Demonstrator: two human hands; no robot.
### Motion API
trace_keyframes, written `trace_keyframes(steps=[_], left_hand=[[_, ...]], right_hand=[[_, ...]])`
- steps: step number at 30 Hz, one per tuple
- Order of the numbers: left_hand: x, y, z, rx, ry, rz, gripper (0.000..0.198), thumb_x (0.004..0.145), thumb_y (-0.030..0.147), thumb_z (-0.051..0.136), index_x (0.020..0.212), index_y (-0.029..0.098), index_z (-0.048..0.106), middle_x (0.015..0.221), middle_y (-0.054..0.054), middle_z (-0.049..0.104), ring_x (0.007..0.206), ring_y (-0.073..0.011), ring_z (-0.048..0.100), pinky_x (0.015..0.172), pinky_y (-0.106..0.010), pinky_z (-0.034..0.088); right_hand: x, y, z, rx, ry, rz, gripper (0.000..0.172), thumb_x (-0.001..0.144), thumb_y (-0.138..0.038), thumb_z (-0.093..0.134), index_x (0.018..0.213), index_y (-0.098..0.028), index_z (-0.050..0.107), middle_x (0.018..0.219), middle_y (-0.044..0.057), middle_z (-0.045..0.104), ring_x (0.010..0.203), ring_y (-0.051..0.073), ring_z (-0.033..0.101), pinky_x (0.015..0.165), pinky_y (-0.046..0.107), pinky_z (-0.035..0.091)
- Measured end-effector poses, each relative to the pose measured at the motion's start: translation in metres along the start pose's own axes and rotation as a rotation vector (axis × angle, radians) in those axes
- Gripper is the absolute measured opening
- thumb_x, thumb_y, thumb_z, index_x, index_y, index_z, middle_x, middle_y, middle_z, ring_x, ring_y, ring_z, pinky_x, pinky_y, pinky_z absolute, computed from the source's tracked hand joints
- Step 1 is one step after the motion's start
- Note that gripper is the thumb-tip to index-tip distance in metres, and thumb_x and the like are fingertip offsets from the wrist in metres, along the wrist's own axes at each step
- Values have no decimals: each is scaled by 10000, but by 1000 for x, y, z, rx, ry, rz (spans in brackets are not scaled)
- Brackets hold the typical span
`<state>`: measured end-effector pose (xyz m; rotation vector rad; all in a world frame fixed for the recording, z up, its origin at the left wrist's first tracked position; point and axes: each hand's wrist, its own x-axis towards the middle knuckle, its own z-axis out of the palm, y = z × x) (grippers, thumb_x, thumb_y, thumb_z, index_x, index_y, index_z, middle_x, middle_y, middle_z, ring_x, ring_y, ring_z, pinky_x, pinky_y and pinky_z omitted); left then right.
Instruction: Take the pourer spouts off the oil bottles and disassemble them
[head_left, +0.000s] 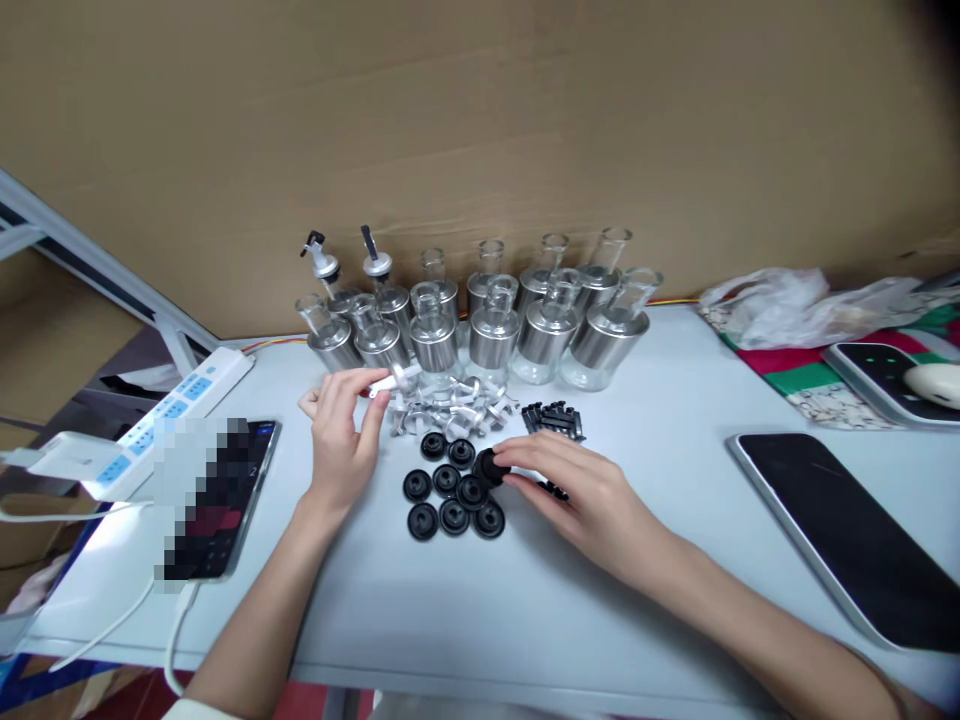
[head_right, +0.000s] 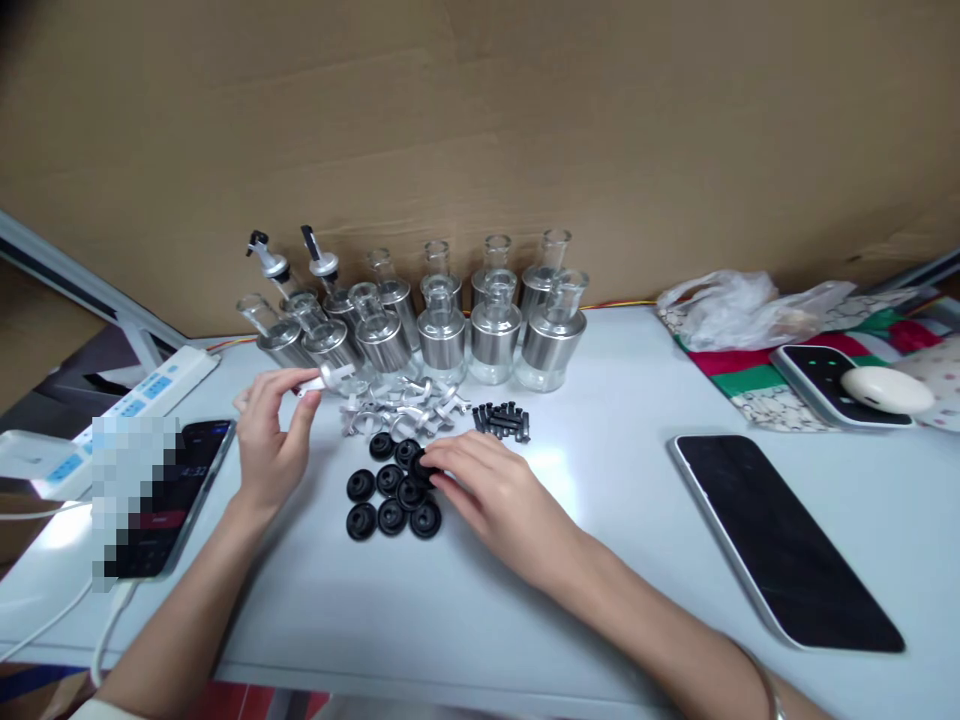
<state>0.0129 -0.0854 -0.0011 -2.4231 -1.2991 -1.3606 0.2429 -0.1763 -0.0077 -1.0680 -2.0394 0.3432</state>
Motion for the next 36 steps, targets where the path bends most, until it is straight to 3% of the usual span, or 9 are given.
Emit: trace_keyframes(steps=[6, 13, 16, 21, 23, 26, 31, 36], left_hand=[[1, 3, -4, 64, 29, 88, 96, 932, 246, 524, 995, 196, 577, 929, -44, 676, 801, -187, 605, 755, -335, 279], [1, 3, -6, 29, 56, 43, 84, 941, 259, 515, 964, 201, 571, 921, -27, 695, 792, -182, 615, 762, -331, 266], [0, 3, -5, -1, 64, 38, 98, 954, 278, 494, 981, 209, 558, 938, -23, 701, 800, -178, 620, 770, -332, 263], [-4, 6, -2, -19, 7, 114, 131, 978, 287, 440, 985, 199, 537, 939, -35, 702, 830, -180, 610, 783, -351, 245], [-6, 8, -2, -17, -32, 158, 145, 983, 288, 427, 975, 198, 541, 917, -30, 701, 818, -178, 599, 781, -357, 239], [-8, 12, -2, -20, -70, 202, 167, 987, 282, 410, 952, 195, 548, 870, -23, 693, 803, -184, 581, 780, -366, 234], [-8, 13, -2, -87, -176, 227, 175, 979, 285, 419, 928, 189, 555, 837, -20, 675, 774, -180, 576, 783, -356, 304], [-8, 16, 5, -185, -347, 212, 209, 975, 270, 402, 1139, 201, 512, 1018, -50, 661, 922, -180, 597, 811, -313, 435]], right_hand=[[30, -3, 28, 31, -27, -156, 193, 909, -94, 466, 966, -117, 649, 931, 100, 714, 827, 182, 625, 720, 316, 544], [48, -4, 54, -45, -175, -79, 143, 816, -28, 573, 844, -132, 668, 831, 76, 710, 774, 205, 632, 708, 331, 532], [51, -6, 50, -48, -158, -85, 121, 825, -72, 587, 890, -144, 659, 857, 72, 705, 804, 206, 637, 740, 339, 534], [63, -12, 29, -105, 154, -59, 275, 885, -193, 546, 1156, -154, 564, 1082, 130, 622, 1006, 229, 581, 852, 392, 504], [68, -14, 24, -213, 201, -125, 246, 896, -207, 533, 1130, -152, 584, 1130, 152, 588, 1024, 244, 553, 838, 401, 495], [73, -15, 25, -289, 128, -183, 160, 907, -202, 513, 996, -143, 632, 1021, 134, 628, 903, 232, 567, 757, 387, 502], [72, -11, 29, -218, -24, -69, 108, 862, -161, 560, 948, -148, 624, 909, 96, 645, 852, 220, 582, 755, 381, 510], [66, 4, 12, -235, -83, 14, 57, 788, -125, 600, 801, -162, 642, 833, 76, 615, 811, 217, 578, 738, 365, 509]])
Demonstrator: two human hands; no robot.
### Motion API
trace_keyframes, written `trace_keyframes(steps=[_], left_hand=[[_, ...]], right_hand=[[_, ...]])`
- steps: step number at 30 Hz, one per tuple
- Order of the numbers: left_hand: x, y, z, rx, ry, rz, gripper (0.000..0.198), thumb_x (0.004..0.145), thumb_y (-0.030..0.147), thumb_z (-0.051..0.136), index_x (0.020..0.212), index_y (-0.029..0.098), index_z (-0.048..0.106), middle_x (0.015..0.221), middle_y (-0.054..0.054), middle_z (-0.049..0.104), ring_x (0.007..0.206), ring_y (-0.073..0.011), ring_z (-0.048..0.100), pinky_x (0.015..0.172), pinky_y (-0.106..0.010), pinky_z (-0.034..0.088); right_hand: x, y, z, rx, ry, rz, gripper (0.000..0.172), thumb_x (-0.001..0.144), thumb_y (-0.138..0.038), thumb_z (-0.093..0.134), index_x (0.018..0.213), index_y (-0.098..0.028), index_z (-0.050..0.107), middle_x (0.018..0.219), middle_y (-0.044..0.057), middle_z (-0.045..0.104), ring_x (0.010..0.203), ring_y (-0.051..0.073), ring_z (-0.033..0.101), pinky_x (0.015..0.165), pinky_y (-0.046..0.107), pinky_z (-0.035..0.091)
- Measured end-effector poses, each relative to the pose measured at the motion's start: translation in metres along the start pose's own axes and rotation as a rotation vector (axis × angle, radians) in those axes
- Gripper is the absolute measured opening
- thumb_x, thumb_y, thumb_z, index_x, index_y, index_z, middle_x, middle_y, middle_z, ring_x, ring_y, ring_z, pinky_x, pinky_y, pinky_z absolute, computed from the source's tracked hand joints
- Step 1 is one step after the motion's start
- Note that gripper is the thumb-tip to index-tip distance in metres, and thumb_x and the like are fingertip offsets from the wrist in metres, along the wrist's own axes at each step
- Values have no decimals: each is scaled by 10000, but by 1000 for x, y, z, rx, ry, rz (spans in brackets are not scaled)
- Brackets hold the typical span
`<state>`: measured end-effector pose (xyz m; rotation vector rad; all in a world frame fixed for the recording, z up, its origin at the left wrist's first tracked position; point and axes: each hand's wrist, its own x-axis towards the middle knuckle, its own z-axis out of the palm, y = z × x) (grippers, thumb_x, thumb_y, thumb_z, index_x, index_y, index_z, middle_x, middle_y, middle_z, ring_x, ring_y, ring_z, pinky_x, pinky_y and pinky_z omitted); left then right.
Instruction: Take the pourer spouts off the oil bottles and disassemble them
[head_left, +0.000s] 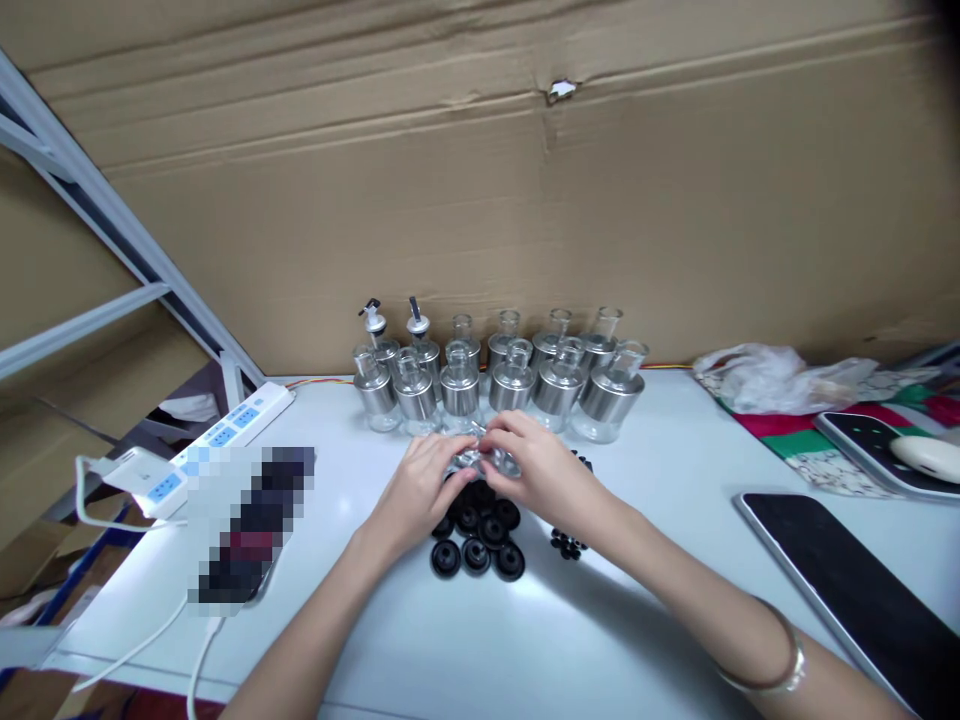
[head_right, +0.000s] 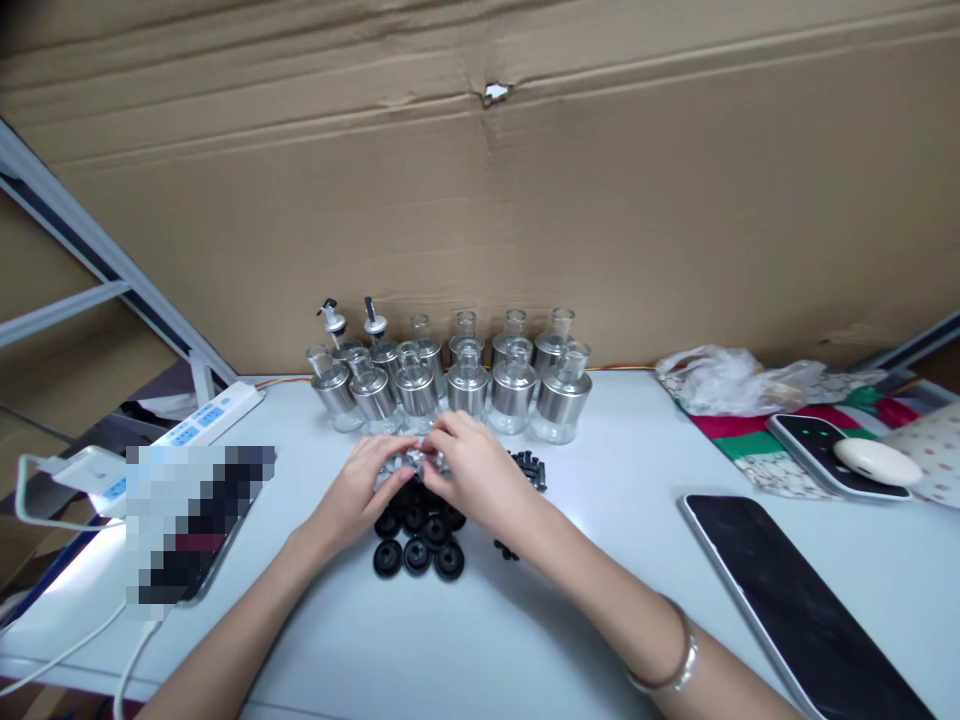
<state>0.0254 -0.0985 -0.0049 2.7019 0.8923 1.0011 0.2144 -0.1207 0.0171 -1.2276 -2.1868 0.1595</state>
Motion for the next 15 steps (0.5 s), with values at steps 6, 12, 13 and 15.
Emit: trace_keyframes(steps=[6, 12, 13, 15], left_hand=[[-2, -12, 5, -12, -121, -165, 270, 945, 203, 432, 1212, 203, 470, 1200, -98, 566, 1132, -241, 498, 961, -437, 410], [-4, -19, 5, -7, -109, -188, 283, 937, 188, 435, 1218, 198, 456, 1204, -103, 527, 1150, -221, 486, 995, -410, 426], [-4, -19, 5, -7, -105, -190, 294, 934, 192, 444, 1228, 200, 450, 1204, -100, 526, 1153, -218, 486, 997, -402, 430], [-4, -20, 6, -4, -96, -189, 311, 926, 196, 467, 1236, 211, 450, 1200, -91, 531, 1156, -216, 489, 997, -394, 437]], right_hand=[[2, 25, 1, -31, -14, 78, 104, 832, -134, 555, 860, -143, 655, 896, 110, 583, 826, 239, 583, 743, 401, 504], [7, 26, 18, 42, -53, 55, 201, 878, -112, 504, 1047, -138, 611, 964, 99, 610, 865, 198, 616, 776, 344, 515], [6, 26, 19, 57, -55, 60, 226, 879, -101, 497, 1078, -140, 596, 962, 91, 620, 852, 185, 623, 766, 328, 518], [5, 27, 18, 80, -53, 75, 248, 880, -87, 488, 1101, -148, 582, 963, 82, 632, 835, 172, 630, 745, 311, 521]])
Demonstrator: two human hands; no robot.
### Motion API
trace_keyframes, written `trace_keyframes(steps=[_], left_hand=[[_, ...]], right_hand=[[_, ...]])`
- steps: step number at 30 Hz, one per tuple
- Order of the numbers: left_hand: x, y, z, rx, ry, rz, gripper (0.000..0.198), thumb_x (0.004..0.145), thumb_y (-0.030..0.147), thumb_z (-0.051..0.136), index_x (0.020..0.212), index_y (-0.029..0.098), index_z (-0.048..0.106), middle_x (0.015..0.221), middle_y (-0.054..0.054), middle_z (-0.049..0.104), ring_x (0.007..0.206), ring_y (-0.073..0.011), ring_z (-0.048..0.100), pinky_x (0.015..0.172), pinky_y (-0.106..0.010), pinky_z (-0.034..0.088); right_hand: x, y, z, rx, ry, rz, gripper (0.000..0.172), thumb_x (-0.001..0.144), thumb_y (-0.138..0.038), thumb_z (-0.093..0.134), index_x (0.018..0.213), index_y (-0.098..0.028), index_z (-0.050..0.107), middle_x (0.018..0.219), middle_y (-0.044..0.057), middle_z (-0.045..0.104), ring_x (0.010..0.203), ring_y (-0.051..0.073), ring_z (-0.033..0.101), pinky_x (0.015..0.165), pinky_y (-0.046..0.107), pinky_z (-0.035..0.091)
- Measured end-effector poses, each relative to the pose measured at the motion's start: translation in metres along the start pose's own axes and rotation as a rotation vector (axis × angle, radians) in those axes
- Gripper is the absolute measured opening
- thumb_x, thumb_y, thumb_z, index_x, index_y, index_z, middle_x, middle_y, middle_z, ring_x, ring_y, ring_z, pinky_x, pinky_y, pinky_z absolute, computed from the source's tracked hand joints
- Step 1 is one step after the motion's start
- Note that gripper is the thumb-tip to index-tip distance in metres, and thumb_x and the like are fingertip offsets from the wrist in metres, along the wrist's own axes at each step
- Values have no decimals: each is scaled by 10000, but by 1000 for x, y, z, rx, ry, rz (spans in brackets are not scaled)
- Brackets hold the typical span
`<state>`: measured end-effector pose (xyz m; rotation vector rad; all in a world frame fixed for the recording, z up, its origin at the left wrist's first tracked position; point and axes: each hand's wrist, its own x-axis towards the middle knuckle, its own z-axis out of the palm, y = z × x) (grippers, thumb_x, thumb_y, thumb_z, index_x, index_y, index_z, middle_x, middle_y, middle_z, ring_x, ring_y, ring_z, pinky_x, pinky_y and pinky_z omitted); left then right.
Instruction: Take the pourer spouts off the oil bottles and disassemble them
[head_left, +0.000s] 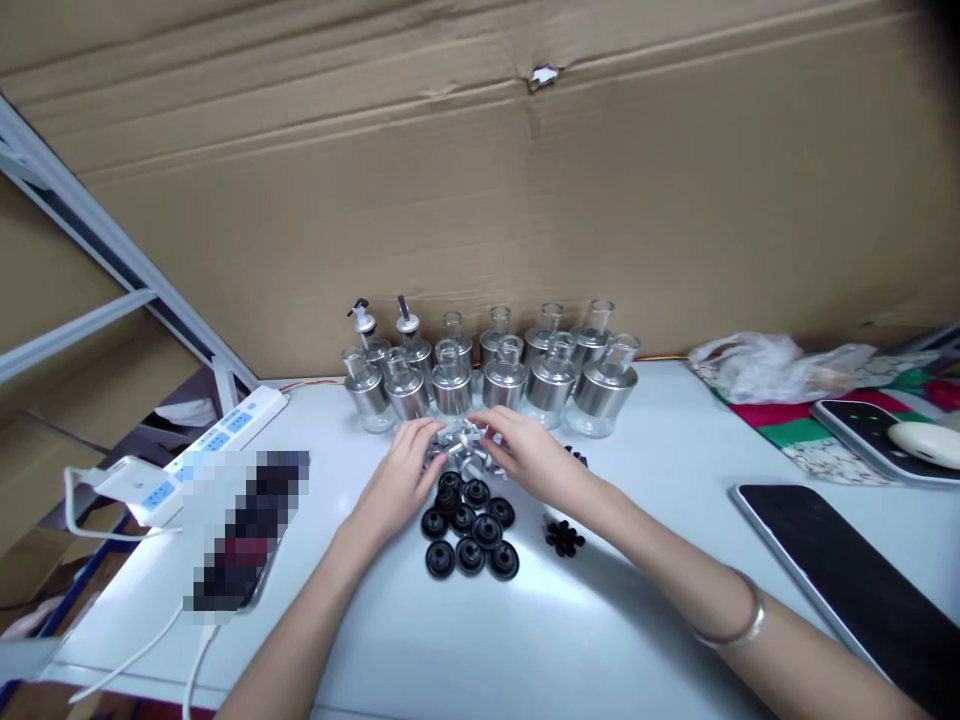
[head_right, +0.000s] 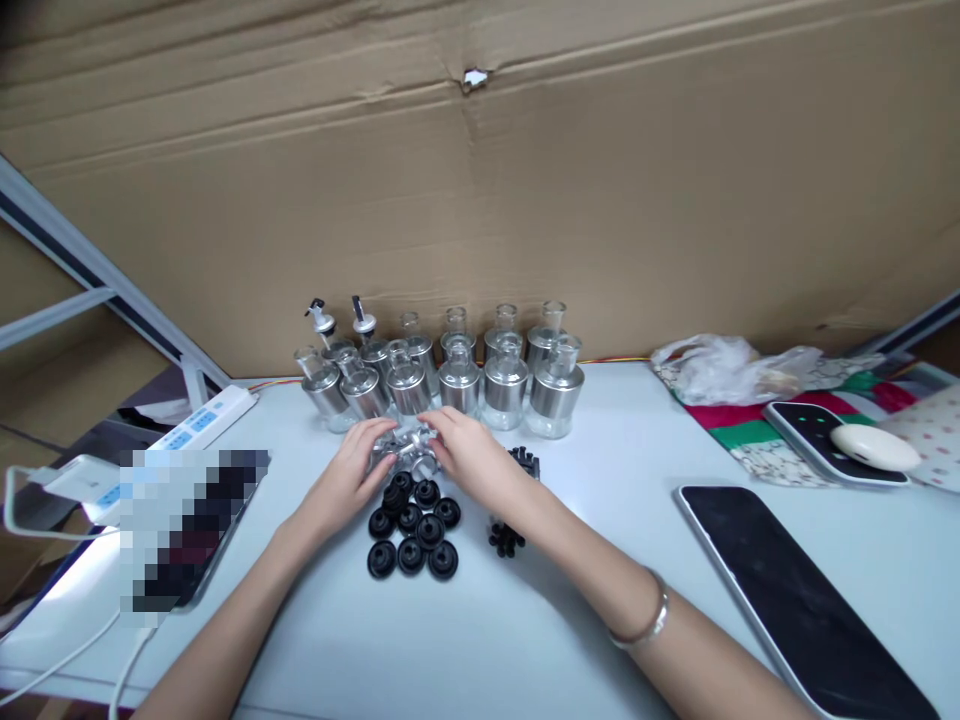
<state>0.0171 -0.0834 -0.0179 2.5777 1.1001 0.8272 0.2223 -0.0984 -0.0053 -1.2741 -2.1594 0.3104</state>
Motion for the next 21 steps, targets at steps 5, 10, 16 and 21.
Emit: trace_keyframes(steps=[5, 10, 16, 21], left_hand=[[-1, -1, 2, 20, 49, 19, 207, 914, 180, 484, 1103, 223, 556, 1141, -74, 572, 1090, -225, 533, 944, -395, 468], [9, 1, -15, 36, 283, 7, 155, 916, 213, 481, 1060, 206, 538, 1050, -77, 605, 1019, -221, 561, 900, -402, 474], [81, -10, -61, 37, 482, -182, 364, 850, 188, 571, 1179, 173, 417, 1089, -131, 606, 999, -225, 592, 860, -394, 482], [137, -27, -70, 95, 271, -294, 420, 759, 206, 681, 1134, 166, 497, 917, -120, 666, 871, -275, 635, 798, -433, 485]], right_hand=[[0, -2, -4, 4, -31, -1, 172, 864, -100, 510, 965, -164, 633, 933, 66, 641, 860, 175, 627, 770, 312, 503], [-3, -8, -12, -79, -89, 23, 140, 825, -110, 523, 821, -172, 648, 832, 61, 618, 772, 185, 611, 669, 306, 471], [-15, -10, -31, -155, -190, 112, 186, 756, -65, 504, 646, -175, 606, 583, 33, 592, 480, 137, 519, 440, 252, 292], [-18, -16, -39, -110, -213, 151, 144, 776, -128, 542, 670, -183, 622, 641, 50, 656, 540, 158, 585, 446, 245, 331]])
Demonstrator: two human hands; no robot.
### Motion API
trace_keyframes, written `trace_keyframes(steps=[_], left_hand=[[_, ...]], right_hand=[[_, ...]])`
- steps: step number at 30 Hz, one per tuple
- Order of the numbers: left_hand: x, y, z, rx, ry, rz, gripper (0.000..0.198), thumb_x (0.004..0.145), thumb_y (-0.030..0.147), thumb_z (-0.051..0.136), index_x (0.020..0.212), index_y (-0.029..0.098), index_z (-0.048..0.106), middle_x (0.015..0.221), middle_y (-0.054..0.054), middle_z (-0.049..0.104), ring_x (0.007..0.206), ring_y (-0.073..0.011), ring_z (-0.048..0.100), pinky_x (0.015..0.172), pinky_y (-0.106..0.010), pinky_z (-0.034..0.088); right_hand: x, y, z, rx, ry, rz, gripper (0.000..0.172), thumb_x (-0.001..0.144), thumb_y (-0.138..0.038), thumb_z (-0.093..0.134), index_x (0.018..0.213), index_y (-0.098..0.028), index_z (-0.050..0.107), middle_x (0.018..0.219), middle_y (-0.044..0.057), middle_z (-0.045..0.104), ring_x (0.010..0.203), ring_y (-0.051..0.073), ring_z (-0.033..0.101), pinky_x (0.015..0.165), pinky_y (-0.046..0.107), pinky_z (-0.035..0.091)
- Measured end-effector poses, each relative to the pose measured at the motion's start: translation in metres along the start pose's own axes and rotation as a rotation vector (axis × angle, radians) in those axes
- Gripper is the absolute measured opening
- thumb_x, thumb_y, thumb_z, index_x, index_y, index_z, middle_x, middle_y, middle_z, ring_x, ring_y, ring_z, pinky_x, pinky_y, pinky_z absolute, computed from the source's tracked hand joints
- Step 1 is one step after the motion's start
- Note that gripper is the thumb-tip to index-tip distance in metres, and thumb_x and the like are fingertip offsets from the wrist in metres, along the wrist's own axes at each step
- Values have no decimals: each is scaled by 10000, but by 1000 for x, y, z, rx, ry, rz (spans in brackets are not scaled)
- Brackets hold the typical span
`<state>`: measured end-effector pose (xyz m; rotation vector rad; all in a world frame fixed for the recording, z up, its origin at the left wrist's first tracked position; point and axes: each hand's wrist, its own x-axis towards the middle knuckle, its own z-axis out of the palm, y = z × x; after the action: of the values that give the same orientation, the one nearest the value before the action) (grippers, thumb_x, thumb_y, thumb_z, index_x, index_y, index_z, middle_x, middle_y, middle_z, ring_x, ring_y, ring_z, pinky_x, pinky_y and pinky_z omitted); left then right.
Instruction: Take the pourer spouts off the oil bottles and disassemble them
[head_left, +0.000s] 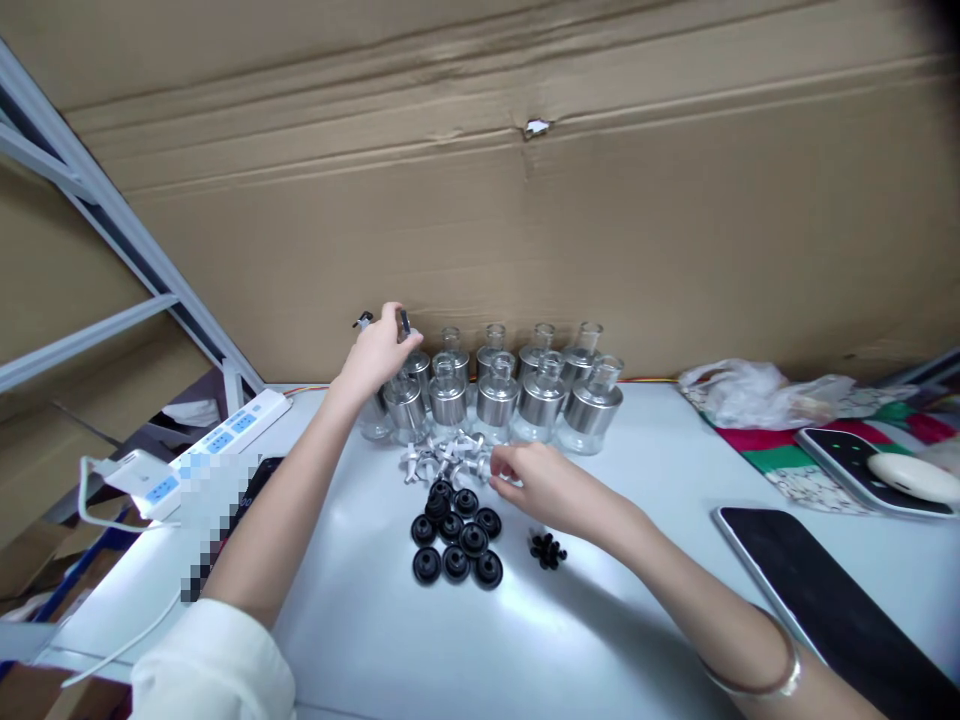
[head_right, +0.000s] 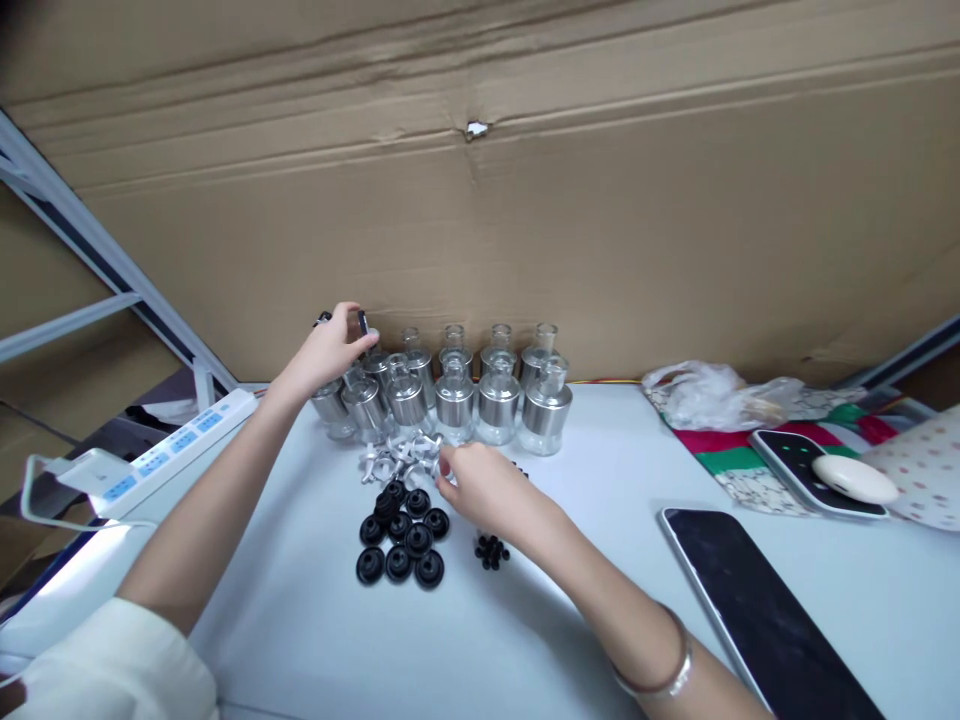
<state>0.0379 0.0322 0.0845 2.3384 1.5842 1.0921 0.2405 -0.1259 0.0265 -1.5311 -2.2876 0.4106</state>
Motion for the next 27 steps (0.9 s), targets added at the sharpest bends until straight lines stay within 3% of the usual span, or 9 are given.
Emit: trace_keyframes(steps=[4, 8, 13, 16, 20, 22, 24, 27], left_hand=[[9, 0, 8, -7, 20, 58, 318, 722, 97, 657, 1008, 200, 564, 795, -54, 667, 774, -235, 631, 769, -390, 481], [12, 8, -1, -30, 133, 117, 243, 774, 63, 577, 972, 203, 580, 855, -66, 675, 815, -225, 623, 783, -374, 469], [29, 31, -27, -88, 323, 181, 168, 833, 76, 536, 953, 178, 591, 895, -64, 673, 844, -199, 625, 799, -340, 475], [28, 53, -42, -194, 481, 307, 166, 863, 104, 537, 998, 196, 565, 901, -27, 658, 842, -166, 637, 776, -299, 501], [-5, 93, -58, -298, 590, 381, 105, 914, 201, 536, 987, 250, 478, 938, 4, 627, 898, -141, 652, 783, -278, 534], [-31, 113, -61, -313, 593, 371, 100, 924, 250, 539, 951, 259, 443, 971, 3, 619, 935, -146, 656, 798, -292, 547], [-57, 127, -57, -371, 532, 404, 130, 923, 249, 544, 927, 258, 415, 965, 9, 619, 929, -148, 662, 801, -309, 556], [-86, 133, -43, -589, 416, 453, 196, 895, 247, 594, 908, 261, 399, 926, 32, 640, 919, -140, 662, 842, -320, 550]], right_hand=[[-1, -5, -12, 70, 27, 11, 127, 794, -168, 561, 685, -191, 622, 652, 28, 675, 559, 153, 608, 470, 240, 370], [0, -10, -29, 126, 150, 36, 149, 831, -183, 508, 727, -194, 614, 674, 13, 677, 594, 143, 602, 521, 248, 404], [-2, -16, -47, 294, 568, 1, 160, 849, -232, 495, 723, -195, 586, 640, -12, 631, 572, 118, 556, 530, 239, 409], [-2, -19, -51, 330, 738, -48, 142, 847, -222, 509, 735, -193, 591, 654, -12, 636, 559, 111, 548, 536, 242, 428], [7, -31, -52, 435, 891, -128, 87, 850, -228, 543, 901, -195, 606, 849, 31, 685, 732, 149, 633, 670, 294, 510], [12, -42, -52, 497, 944, -192, 186, 839, -229, 578, 1022, -198, 580, 996, 57, 681, 896, 176, 640, 797, 337, 520], [16, -53, -51, 539, 963, -250, 292, 822, -225, 611, 1106, -204, 547, 1094, 66, 658, 1003, 187, 617, 878, 351, 504], [15, -64, -44, 591, 917, -284, 302, 807, -206, 618, 1098, -208, 537, 1035, 50, 669, 899, 167, 637, 791, 310, 530]])
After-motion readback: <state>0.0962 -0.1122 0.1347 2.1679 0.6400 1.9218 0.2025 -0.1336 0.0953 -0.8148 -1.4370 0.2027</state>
